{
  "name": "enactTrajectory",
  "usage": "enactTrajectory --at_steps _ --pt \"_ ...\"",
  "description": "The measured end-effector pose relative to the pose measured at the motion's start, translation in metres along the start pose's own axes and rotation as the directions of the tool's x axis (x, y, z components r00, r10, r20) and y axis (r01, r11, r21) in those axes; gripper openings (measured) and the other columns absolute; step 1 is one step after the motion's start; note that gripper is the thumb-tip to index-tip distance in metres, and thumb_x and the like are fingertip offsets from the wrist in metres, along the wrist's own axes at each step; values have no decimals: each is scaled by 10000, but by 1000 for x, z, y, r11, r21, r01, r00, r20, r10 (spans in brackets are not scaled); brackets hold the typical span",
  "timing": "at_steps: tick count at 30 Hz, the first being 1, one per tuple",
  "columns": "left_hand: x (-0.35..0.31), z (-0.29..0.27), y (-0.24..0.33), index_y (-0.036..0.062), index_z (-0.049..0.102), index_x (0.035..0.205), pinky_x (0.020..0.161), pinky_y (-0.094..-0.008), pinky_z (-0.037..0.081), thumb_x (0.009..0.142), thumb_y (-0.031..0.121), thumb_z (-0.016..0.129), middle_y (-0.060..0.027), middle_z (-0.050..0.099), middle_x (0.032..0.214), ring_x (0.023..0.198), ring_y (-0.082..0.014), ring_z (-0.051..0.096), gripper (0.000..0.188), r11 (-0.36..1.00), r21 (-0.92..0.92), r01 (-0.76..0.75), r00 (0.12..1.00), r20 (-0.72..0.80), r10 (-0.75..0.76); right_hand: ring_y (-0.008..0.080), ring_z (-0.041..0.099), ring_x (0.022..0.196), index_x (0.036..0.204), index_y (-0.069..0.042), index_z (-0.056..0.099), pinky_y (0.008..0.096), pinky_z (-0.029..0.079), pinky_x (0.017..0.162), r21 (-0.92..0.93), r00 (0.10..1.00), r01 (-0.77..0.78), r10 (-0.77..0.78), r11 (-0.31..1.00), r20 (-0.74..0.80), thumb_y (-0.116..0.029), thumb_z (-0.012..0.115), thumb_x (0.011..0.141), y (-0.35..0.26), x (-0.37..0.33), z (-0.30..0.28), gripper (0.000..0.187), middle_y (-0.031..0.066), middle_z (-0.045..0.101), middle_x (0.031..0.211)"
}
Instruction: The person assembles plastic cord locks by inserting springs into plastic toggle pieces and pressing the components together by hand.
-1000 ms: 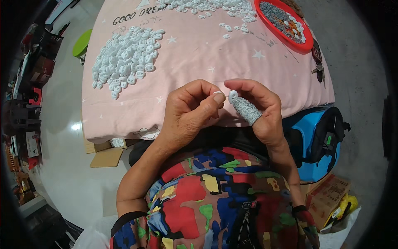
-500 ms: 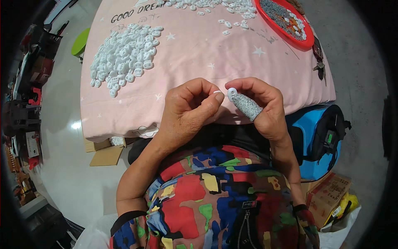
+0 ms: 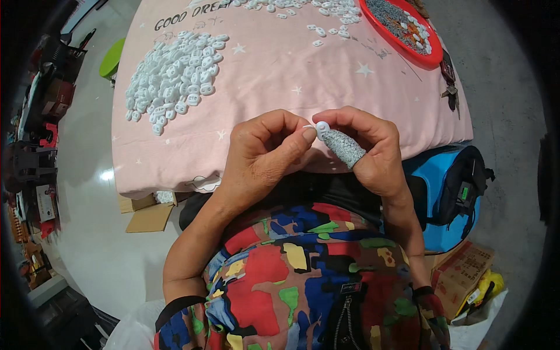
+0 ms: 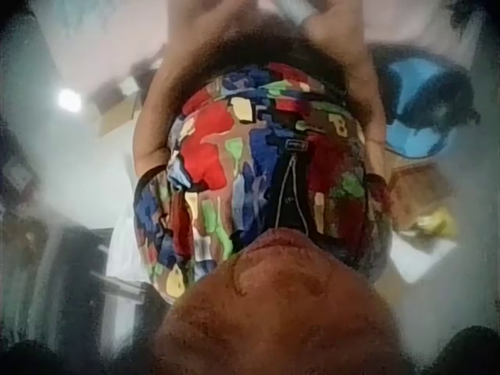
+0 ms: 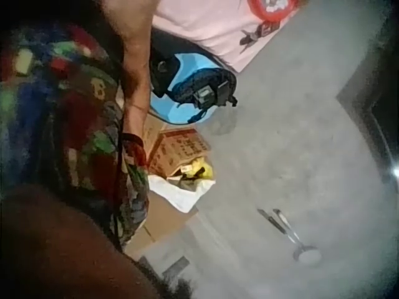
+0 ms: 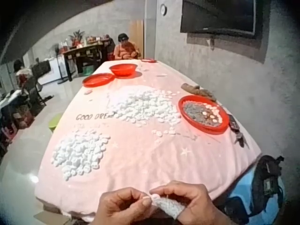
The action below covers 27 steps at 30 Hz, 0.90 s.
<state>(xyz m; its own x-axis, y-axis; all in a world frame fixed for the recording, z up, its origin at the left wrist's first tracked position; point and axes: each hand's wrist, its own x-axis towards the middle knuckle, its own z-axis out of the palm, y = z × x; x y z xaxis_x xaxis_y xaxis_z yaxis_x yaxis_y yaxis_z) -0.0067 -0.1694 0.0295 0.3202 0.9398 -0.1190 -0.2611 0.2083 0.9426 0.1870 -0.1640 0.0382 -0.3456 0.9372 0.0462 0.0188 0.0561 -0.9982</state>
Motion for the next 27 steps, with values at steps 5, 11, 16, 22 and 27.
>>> enactTrajectory --at_steps 5,11,16,22,27 --pt "0 -3 10 -44 634 955 583 -185 417 950 126 609 5 590 773 665 -36 500 172 999 4 46 998 50 -46 104 615 943 1122 50 632 231 492 828 -30 1000 17 -18 999 -18 80 556 825 -5 0 -2 308 53 650 1003" --pt "-1 -3 6 -51 634 940 554 -186 410 951 126 605 0 590 744 632 -38 497 180 999 40 29 999 22 -30 115 620 949 1115 60 641 234 496 830 -81 998 55 -54 995 19 121 562 801 -3 1 -4 329 64 646 999" --pt "-2 1 3 -50 636 929 536 -187 406 949 122 605 -4 594 730 613 -41 495 175 1000 23 9 1000 -24 -8 119 615 929 1136 58 640 236 485 820 -122 997 77 -74 989 27 126 558 801 -1 2 -2 352 68 644 984" --pt "1 2 -2 -8 649 958 523 -172 400 949 181 611 -5 617 758 610 -34 506 193 999 -34 41 996 -81 -43 114 598 882 1178 49 628 229 465 760 -222 977 206 -213 953 -9 118 538 826 6 6 3 369 74 634 993" --pt "2 0 -5 30 653 976 513 -167 396 947 241 611 5 622 777 599 -32 503 217 984 -135 118 983 -127 -135 70 523 765 1233 8 612 188 414 651 -435 946 262 -319 861 -60 84 621 816 7 3 18 424 39 587 960"
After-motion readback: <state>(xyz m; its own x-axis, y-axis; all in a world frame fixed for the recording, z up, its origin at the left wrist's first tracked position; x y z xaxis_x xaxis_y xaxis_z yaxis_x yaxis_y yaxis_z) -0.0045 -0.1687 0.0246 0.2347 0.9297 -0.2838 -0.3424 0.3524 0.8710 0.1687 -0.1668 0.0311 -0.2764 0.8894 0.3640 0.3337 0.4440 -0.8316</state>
